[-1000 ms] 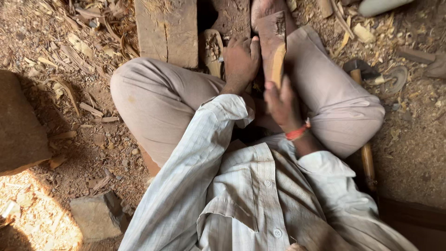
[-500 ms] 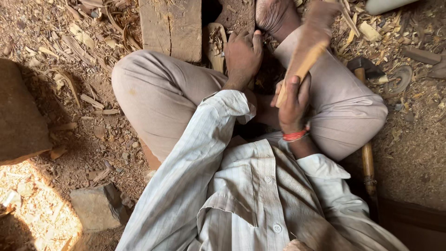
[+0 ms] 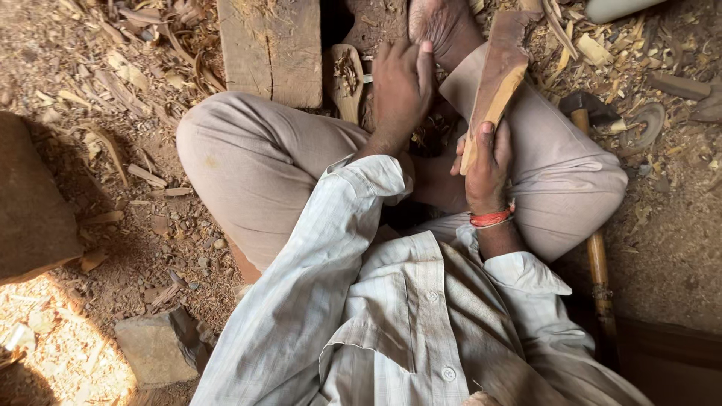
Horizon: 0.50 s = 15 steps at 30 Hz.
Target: The person sits cross-legged on the ground and carves a piece of wood using a chisel and a wooden mallet. They repeatedly strike the chisel to shape the wood, creating wood shavings that accumulate around the work area.
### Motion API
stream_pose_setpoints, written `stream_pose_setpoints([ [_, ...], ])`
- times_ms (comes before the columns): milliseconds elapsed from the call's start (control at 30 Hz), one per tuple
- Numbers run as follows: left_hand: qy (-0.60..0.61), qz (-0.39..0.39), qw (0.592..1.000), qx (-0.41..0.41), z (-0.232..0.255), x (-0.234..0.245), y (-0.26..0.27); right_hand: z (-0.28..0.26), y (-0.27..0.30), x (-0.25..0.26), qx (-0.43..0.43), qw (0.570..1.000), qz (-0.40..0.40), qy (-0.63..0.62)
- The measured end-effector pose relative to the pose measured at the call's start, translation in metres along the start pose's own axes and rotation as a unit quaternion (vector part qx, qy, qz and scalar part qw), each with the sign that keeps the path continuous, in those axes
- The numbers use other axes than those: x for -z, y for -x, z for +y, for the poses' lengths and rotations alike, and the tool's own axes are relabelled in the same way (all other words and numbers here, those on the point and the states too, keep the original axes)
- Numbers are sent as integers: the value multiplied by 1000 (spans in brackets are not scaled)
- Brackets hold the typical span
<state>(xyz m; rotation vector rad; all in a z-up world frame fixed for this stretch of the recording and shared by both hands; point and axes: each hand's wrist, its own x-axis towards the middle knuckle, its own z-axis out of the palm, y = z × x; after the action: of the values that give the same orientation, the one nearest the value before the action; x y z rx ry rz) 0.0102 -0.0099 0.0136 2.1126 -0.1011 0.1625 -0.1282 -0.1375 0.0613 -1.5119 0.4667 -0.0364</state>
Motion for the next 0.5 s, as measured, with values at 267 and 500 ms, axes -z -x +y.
stream_pose_setpoints([
  [267, 56, 65, 996, 36, -17, -7, -3, -15, 5, -4, 74, 996, -22, 42],
  [500, 27, 33, 996, 74, -25, -9, -3, -11, -9, -25, 23, 992, -27, 124],
])
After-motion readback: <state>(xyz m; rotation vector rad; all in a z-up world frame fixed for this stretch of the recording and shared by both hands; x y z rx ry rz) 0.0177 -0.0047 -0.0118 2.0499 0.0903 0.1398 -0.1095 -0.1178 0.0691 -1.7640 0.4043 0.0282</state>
